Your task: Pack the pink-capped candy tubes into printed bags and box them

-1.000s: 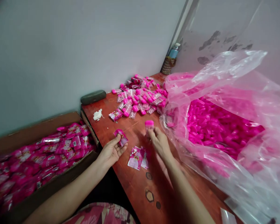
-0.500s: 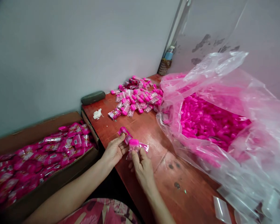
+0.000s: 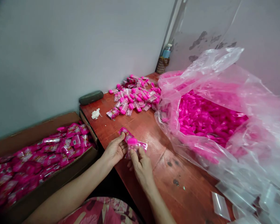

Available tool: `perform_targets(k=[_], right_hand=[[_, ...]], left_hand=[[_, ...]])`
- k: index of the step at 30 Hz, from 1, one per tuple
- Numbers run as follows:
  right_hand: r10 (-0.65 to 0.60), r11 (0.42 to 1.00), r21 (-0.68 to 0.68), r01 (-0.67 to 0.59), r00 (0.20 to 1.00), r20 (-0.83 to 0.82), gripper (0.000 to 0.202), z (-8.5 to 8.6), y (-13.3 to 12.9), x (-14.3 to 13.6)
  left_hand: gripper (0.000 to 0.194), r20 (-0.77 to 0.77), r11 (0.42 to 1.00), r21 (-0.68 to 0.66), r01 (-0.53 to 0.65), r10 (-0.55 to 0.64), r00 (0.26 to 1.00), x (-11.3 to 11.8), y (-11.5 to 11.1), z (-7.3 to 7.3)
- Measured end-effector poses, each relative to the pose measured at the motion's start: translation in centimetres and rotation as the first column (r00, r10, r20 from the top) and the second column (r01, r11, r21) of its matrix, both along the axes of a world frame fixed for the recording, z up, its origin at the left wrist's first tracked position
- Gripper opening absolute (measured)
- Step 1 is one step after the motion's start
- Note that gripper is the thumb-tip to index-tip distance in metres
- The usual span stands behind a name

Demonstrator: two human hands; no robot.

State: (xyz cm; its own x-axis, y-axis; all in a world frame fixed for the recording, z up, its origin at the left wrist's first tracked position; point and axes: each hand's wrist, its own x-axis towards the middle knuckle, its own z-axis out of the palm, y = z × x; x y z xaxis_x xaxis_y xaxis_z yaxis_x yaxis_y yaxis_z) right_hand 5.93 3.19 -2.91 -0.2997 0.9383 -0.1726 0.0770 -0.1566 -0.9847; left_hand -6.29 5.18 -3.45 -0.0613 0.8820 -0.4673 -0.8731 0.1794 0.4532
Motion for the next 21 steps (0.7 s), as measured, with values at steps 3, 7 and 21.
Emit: perform_targets(k=[3, 7, 21], right_hand=[[0.059, 0.997, -0.036, -0.062, 0.995, -0.075, 0.026, -0.16, 0.09, -0.03], [0.041, 0.999, -0.019, -0.043, 0.996, -0.079, 0.026, -0.37, 0.21, -0.12], [0.092, 0.985, -0.119, -0.123, 0.967, -0.237, 0.026, -0.51, 0.28, 0.14]], left_hand=[[0.024, -0.088, 0.995, 0.062, 0.075, -0.07, 0.994, -0.2, -0.1, 0.43], [0.026, -0.22, 0.98, 0.138, 0.141, -0.108, 0.969, -0.37, -0.19, 0.78], [0.029, -0.471, 0.905, 0.126, 0.406, -0.306, 0.827, -0.97, -0.07, 0.88]])
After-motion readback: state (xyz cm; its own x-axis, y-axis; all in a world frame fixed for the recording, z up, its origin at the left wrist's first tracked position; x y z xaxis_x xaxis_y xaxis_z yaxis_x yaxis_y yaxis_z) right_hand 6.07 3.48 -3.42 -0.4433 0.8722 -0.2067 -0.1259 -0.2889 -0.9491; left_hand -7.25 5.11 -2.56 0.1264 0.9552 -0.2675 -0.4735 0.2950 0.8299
